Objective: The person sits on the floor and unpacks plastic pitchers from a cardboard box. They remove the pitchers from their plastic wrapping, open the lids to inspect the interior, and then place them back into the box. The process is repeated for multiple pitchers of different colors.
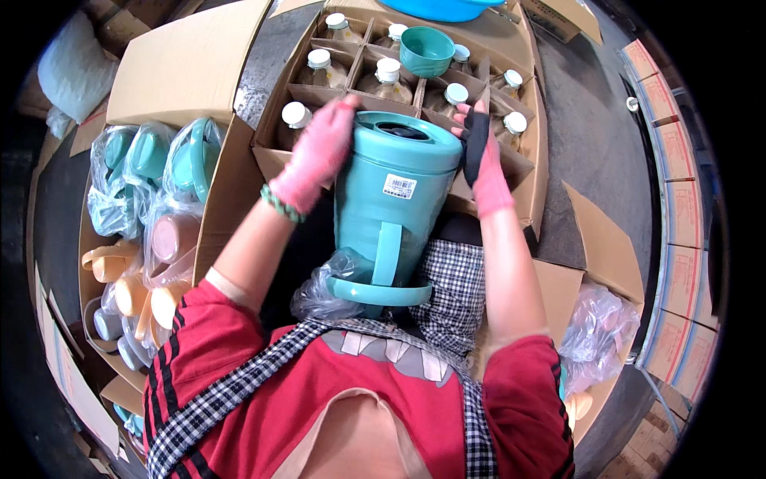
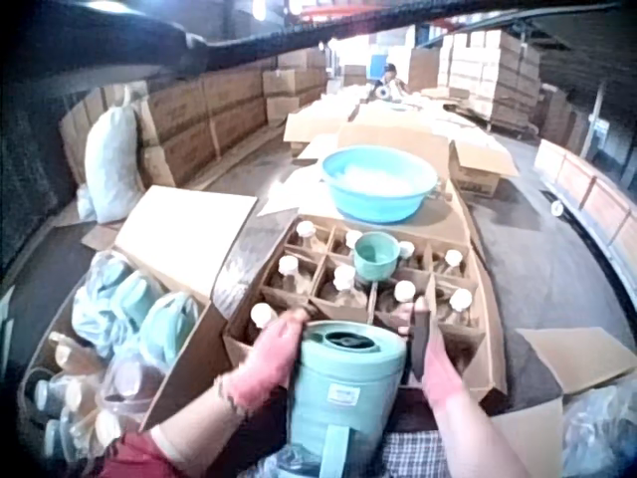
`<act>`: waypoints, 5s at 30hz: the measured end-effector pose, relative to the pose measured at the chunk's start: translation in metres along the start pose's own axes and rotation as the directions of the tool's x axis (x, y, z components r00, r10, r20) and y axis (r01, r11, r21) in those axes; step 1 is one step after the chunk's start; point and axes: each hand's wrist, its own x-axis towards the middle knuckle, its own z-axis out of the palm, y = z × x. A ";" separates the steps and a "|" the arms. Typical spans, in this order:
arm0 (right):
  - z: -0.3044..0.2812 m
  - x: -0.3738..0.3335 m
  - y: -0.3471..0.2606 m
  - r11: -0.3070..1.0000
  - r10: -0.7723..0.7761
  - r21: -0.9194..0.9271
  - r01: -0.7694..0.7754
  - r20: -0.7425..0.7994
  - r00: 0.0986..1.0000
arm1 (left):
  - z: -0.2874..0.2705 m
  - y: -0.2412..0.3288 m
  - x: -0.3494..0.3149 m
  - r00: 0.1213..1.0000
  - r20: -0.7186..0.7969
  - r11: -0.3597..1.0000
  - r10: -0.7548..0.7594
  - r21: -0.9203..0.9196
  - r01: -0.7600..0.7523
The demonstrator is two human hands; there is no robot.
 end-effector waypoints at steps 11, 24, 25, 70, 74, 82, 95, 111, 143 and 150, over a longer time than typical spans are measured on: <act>0.007 0.006 0.007 0.951 0.254 0.151 -0.268 0.106 0.961 | 0.009 -0.011 -0.011 0.985 -0.096 0.984 0.147 0.114 -0.135; 0.019 -0.039 0.009 1.000 -0.019 -0.011 0.025 0.362 0.932 | -0.026 -0.014 -0.005 0.980 0.191 0.972 0.060 -0.233 -0.014; 0.024 -0.062 0.009 0.972 -0.162 -0.105 0.209 0.344 0.925 | -0.042 -0.043 0.011 0.963 0.268 0.944 0.010 -0.319 0.079; 0.045 -0.125 -0.093 -0.086 0.300 -0.627 0.775 0.725 0.620 | 0.012 -0.050 -0.025 0.587 0.789 0.270 0.180 -0.614 0.742; 0.053 -0.109 -0.112 0.300 0.640 -0.952 0.053 0.242 0.729 | 0.012 -0.047 -0.023 0.604 0.795 0.094 0.064 -0.607 0.789; 0.057 -0.100 -0.125 -0.246 0.629 0.468 0.849 0.743 -0.228 | 0.005 -0.030 -0.032 0.697 0.714 0.447 0.071 -0.647 0.618; 0.061 -0.110 -0.104 0.138 0.470 -0.816 0.562 0.553 0.688 | 0.009 -0.067 -0.007 0.537 0.784 -0.009 0.312 -0.563 0.827; 0.037 -0.091 -0.104 -0.329 0.501 0.231 0.915 0.865 -0.038 | 0.018 -0.042 -0.019 0.588 0.805 0.100 0.081 -0.593 0.799; -0.013 -0.174 -0.006 -0.171 -0.033 -0.288 0.942 0.957 0.287 | 0.002 -0.138 0.022 0.653 0.732 -0.663 0.192 -0.394 0.636; 0.003 -0.172 0.028 -0.540 0.155 0.055 0.840 0.987 0.035 | -0.002 -0.129 0.012 0.665 0.694 -0.303 0.277 -0.593 0.746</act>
